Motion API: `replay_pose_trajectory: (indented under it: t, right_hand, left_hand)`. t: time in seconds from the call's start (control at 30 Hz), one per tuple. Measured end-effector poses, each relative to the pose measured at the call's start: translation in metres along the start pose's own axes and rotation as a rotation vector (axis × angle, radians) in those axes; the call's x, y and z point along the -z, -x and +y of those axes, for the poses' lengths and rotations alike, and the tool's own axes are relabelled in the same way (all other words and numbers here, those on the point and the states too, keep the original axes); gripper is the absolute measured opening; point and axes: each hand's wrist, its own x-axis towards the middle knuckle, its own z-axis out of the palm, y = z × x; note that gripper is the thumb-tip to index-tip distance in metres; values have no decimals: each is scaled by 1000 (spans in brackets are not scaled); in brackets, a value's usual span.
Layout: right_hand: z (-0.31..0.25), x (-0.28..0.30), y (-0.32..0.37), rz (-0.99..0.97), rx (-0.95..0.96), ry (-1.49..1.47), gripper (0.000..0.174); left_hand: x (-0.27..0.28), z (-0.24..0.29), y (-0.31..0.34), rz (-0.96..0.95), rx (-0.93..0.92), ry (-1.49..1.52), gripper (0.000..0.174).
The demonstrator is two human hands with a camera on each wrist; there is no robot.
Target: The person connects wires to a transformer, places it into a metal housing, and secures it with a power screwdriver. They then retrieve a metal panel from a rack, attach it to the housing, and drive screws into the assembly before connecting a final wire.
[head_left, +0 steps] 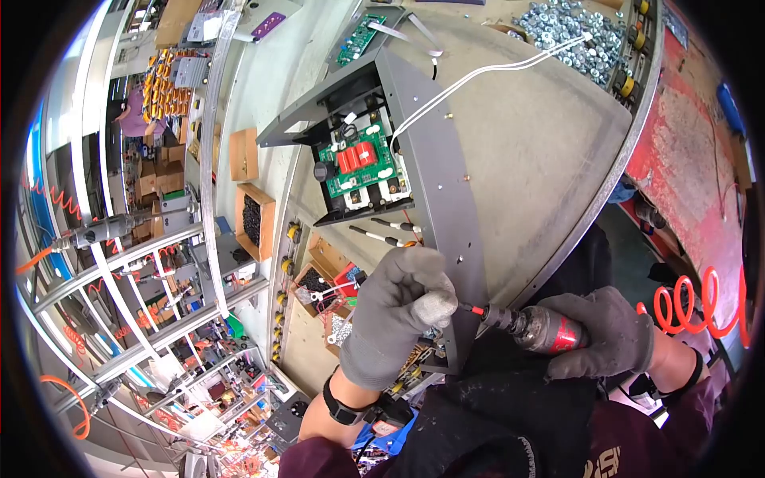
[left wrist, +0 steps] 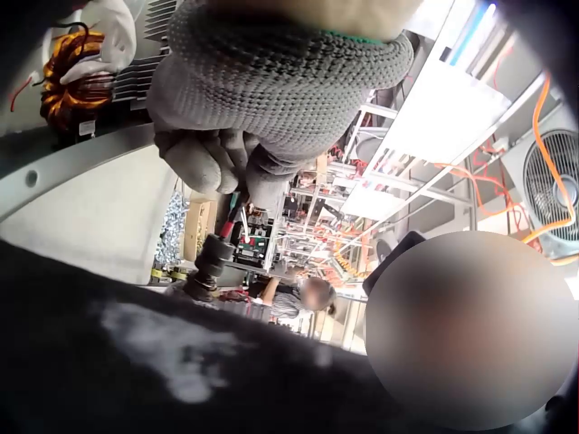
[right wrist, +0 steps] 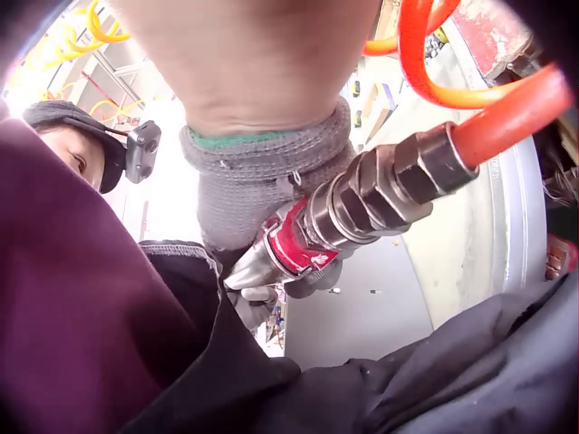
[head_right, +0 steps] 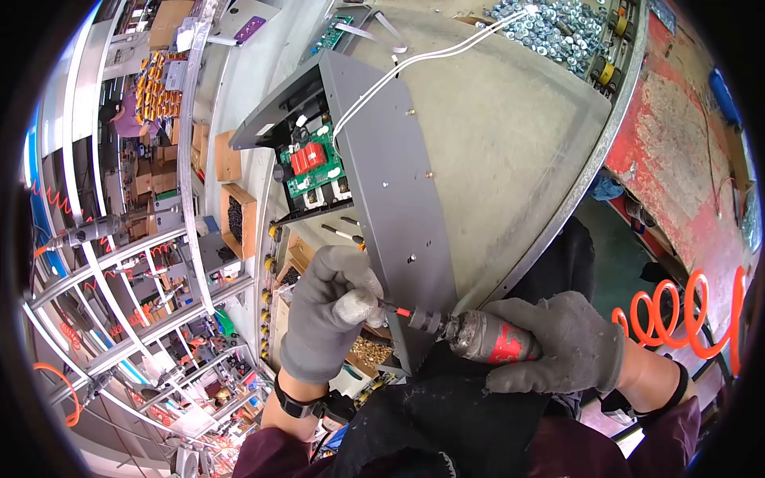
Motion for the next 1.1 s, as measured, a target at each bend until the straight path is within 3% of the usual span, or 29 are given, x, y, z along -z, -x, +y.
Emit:
replay_pose_trajectory:
  t: [0.07, 0.13, 0.17, 0.2, 0.27, 0.3, 0.33, 0.4, 0.47, 0.67, 0.83, 1.1]
  right_hand:
    - [11, 1, 1, 33, 13, -16, 71]
    - [26, 6, 6, 67, 15, -38, 73]
    - [37, 13, 7, 75, -14, 30, 77]
    - [44, 20, 6, 83, -44, 99, 80]
    - [50, 31, -3, 32, -150, 154, 85]
    - [58, 33, -10, -47, -207, 265, 85]
    - [65, 34, -16, -127, -264, 373, 85]
    - [70, 37, -27, -192, -309, 385, 81]
    - [68, 40, -38, -284, -343, 396, 76]
    - [69, 46, -54, -374, -341, 452, 71]
    - [70, 51, -63, -370, -276, 545, 66]
    - [68, 47, -73, -310, -169, 767, 44]
  left_hand:
    - [-2, 3, -1, 52, 19, -25, 38]
    - [15, -1, -2, 177, -148, -319, 45]
    - [40, -3, -7, 146, -163, -764, 55]
    - [45, -3, -17, 139, -155, -762, 55]
    - [51, -5, -37, -108, -321, -1645, 57]
    - [53, -15, -48, -158, -340, -1778, 56]
    - [55, -16, -50, -166, -336, -1780, 56]
    - [51, -14, -54, -240, 81, -1737, 52]
    - [49, -18, -51, -222, 90, -1749, 51]
    - [57, -29, -45, -171, -166, -1739, 52]
    - [60, -35, -43, -127, -272, -1691, 52]
    - [60, -33, -45, -148, -205, -1659, 55]
